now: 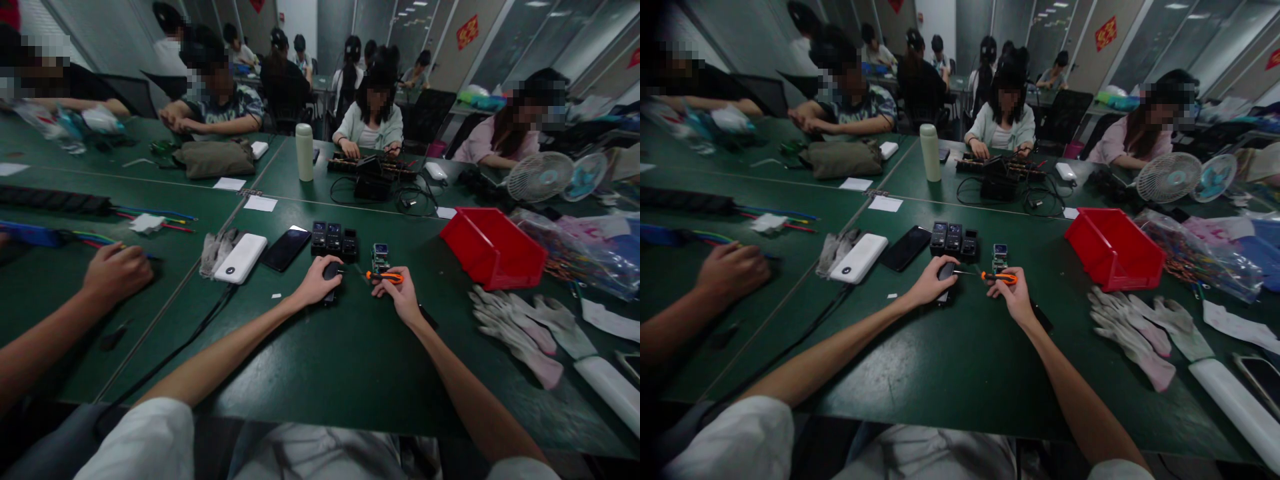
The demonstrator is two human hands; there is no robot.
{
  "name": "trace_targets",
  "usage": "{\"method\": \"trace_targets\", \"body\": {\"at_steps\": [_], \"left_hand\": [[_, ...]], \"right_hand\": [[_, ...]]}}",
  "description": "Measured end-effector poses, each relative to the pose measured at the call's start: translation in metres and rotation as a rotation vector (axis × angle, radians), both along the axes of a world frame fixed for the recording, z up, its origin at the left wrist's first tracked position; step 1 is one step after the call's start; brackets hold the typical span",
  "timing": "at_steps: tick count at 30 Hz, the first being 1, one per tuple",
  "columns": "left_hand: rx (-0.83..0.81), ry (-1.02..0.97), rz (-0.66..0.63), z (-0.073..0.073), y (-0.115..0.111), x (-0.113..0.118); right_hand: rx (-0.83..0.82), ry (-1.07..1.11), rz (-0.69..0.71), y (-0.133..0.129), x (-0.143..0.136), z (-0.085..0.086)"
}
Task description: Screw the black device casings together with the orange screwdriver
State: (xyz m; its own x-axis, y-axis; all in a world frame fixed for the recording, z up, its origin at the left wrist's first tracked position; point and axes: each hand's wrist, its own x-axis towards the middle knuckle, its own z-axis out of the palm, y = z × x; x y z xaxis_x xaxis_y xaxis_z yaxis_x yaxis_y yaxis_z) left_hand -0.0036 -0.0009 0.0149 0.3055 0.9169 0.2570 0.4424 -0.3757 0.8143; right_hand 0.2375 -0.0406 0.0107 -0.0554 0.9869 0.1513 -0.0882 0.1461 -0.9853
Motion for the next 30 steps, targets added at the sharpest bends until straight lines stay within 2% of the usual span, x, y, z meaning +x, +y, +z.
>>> {"method": "trace_targets", "body": {"at_steps": [10,16,30], "left_hand": [[-0.011,0.012,0.064,-0.001,-0.013,-0.013],[-0.012,0.002,0.059,-0.001,-0.014,-0.012],[-0.021,-0.001,0.047,0.002,-0.016,-0.013]], "right_hand": [[-0.065,-0.155,0.092,-0.004,-0.003,-0.004],[0.011,-0.049,0.061,-0.002,-0.003,-0.007],[-0.072,-0.073,0.073,-0.001,-0.004,-0.005]]}}
